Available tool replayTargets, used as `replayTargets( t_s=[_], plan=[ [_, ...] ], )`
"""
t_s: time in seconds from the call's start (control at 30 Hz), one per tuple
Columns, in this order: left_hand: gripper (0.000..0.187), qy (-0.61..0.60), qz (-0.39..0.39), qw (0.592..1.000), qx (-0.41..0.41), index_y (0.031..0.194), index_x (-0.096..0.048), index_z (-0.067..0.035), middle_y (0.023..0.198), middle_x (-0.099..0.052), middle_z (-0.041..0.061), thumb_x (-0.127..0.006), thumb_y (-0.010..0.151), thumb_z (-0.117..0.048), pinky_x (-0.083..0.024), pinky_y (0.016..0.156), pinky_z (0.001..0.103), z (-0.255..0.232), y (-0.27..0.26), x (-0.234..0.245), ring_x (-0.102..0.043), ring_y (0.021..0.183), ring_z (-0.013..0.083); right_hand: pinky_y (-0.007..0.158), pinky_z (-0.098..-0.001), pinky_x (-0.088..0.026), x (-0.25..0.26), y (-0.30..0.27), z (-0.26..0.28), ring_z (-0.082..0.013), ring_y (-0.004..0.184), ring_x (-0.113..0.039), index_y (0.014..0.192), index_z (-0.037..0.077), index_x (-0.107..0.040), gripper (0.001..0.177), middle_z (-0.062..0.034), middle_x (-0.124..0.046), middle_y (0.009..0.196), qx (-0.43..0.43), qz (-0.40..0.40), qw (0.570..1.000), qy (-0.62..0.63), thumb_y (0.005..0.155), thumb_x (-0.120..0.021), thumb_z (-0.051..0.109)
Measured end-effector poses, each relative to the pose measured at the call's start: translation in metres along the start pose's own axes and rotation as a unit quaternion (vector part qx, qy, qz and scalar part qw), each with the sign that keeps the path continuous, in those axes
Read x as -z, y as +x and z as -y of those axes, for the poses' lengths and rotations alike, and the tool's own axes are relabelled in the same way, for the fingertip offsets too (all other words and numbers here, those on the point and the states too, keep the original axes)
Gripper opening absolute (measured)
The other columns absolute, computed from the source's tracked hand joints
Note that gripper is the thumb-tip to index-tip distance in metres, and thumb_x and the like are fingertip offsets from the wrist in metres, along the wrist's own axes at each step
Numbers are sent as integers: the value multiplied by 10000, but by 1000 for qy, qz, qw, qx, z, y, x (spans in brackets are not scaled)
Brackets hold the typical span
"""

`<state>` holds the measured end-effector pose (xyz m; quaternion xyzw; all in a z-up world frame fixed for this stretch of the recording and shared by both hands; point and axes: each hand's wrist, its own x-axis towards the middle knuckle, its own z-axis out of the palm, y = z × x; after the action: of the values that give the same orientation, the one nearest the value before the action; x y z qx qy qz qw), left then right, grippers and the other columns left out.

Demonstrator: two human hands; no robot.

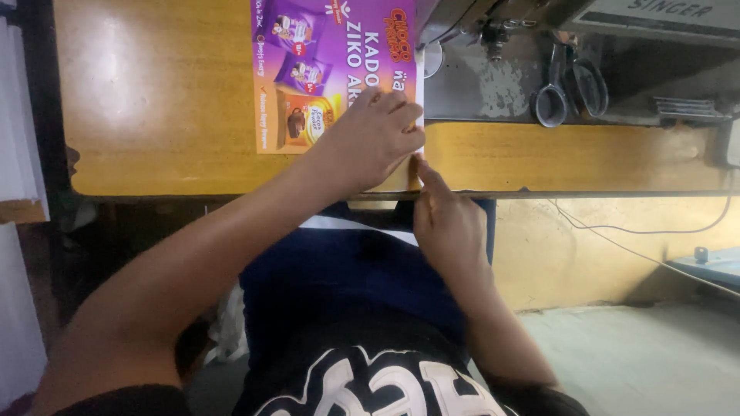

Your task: The person aligns a white strip of material along the edge of various printed paper sheets and sews them together using a sewing machine. They handle multiple sheets, including those with product advertisements, and repeatedly position them under the needle to stitch the strip.

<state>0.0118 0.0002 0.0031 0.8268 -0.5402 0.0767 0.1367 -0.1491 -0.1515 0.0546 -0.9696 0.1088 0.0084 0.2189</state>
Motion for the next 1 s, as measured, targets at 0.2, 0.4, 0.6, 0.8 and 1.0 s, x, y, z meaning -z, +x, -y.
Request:
replayTargets(
  t_s=[0.2,0.4,0.6,0.8,1.0],
  plan=[
    [216,-29,55,998,-1,1200,-789,-229,1201,-700,83,-599,1100,-252,-463,1119,591,6,5,38,-584,1355,359,671,-574,-593,8,22,5,-446,728,-748,1438,301,-712,459,-162,-730,664,2,2,1000,5,1026,-518,235],
    [340,-74,44,996,-18,1249,-774,-180,1403,-671,128,-597,991,-48,-371,1158,599,34,16,30,-536,1372,381,552,-587,-470,3,53,0,-456,565,-624,1504,168,-660,493,-195,-687,664,54,12,998,23,1046,-481,197],
    [344,-97,-12,995,-18,1234,-754,-137,1314,-567,171,-651,943,14,-392,1134,625,54,23,30,-521,1303,399,602,-621,-457,5,83,6,-521,678,-654,1490,206,-663,502,-251,-723,750,14,30,999,44,1024,-476,212],
    [287,-71,-37,997,-17,1187,-756,-164,1247,-530,141,-622,972,-29,-433,1085,595,70,31,26,-523,1198,378,657,-665,-463,4,106,8,-586,788,-661,1461,171,-680,487,-321,-744,881,14,29,998,51,1018,-479,197],
    [197,-80,-86,992,-36,1133,-735,-88,1214,-513,159,-615,992,-21,-426,1081,571,78,36,22,-525,1166,378,653,-661,-438,8,116,17,-564,813,-650,1484,213,-671,541,-291,-746,888,-14,37,997,72,1000,-430,215]
  ],
)
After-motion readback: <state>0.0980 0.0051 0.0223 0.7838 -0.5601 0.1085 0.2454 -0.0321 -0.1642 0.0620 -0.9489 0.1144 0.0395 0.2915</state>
